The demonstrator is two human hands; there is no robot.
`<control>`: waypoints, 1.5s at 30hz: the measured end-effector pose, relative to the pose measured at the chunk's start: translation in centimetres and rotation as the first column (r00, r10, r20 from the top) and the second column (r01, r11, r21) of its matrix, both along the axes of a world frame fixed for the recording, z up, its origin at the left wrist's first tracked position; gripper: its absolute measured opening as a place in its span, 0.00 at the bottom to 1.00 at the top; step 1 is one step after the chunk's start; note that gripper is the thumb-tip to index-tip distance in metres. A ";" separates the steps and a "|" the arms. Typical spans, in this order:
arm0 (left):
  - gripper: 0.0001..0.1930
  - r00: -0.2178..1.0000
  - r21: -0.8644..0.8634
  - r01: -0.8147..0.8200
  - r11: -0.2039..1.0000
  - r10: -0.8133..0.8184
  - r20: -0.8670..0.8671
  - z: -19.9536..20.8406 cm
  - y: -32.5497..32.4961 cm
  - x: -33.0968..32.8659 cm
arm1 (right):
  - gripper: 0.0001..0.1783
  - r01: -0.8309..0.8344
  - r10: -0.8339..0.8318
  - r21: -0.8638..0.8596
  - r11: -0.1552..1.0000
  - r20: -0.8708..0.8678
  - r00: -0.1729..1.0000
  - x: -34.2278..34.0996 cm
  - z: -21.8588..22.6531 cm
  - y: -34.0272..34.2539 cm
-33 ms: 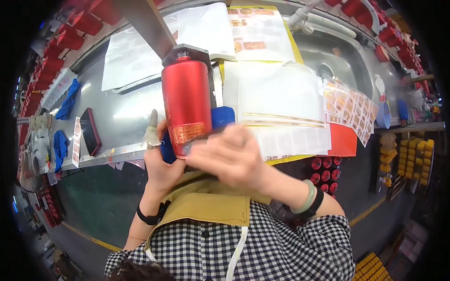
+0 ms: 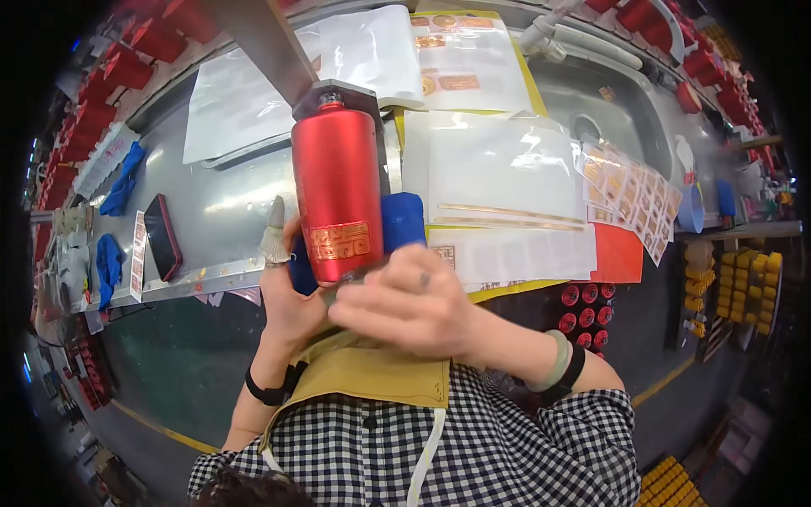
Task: Applying labels to the side of a red cylindrical product container.
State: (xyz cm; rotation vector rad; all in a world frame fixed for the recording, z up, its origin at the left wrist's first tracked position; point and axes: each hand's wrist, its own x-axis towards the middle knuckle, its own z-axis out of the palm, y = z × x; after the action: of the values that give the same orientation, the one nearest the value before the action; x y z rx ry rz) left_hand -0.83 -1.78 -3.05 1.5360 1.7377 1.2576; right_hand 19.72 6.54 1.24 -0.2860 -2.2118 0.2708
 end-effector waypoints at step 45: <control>0.23 0.829 0.508 0.022 0.861 0.268 -0.490 -1.6 -1.6 0.5 | 0.11 0.209 -0.432 -0.847 0.490 -0.027 0.902 1.5 -1.0 -2.1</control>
State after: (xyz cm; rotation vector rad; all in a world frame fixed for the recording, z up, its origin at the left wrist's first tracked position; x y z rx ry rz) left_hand -0.35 -3.40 -4.63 2.2996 1.9811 1.5206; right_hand 21.17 4.39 0.26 -1.1280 -1.5755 1.0964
